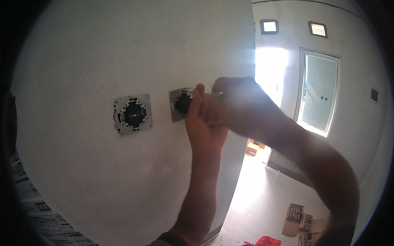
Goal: The person installs two electrical outlet boxes into a wall using a screwdriver. They secure each box with screws, then retrieve additional tools and materials from the floor before continuing to tighten the screws on both boxes.
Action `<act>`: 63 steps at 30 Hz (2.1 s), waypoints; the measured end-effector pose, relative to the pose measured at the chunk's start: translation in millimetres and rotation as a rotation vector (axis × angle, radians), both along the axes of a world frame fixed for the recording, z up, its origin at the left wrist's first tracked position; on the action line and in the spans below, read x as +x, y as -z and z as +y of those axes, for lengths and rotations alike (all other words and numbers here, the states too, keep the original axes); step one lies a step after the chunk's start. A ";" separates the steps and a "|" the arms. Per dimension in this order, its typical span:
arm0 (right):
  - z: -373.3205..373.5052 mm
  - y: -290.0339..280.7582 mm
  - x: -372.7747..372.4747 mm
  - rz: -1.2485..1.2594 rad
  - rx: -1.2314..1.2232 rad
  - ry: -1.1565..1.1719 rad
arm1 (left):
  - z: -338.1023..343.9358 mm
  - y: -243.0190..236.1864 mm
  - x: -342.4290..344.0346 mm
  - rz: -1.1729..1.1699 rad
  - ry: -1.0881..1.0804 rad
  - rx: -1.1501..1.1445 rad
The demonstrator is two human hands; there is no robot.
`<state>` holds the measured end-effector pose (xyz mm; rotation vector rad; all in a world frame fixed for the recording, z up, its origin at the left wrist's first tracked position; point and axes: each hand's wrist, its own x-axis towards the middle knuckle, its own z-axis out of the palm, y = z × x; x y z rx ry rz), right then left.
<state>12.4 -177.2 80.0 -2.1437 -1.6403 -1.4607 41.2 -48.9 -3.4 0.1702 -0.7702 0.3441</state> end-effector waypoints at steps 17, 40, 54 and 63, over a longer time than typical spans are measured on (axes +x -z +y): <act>-13.4 -9.9 -13.8 -0.148 -0.104 0.054 | -3.8 -5.3 2.7 -0.046 0.090 -0.072; -8.5 -10.5 -14.0 -0.364 -0.086 -0.054 | 2.4 -10.6 0.0 0.035 0.045 -0.132; -6.9 -2.5 -0.9 -0.137 -0.036 -0.111 | 3.5 -2.0 -2.9 -0.004 -0.032 0.051; 7.7 -0.8 -4.7 0.094 0.073 -0.167 | 2.7 -6.2 -3.1 0.092 -0.054 -0.048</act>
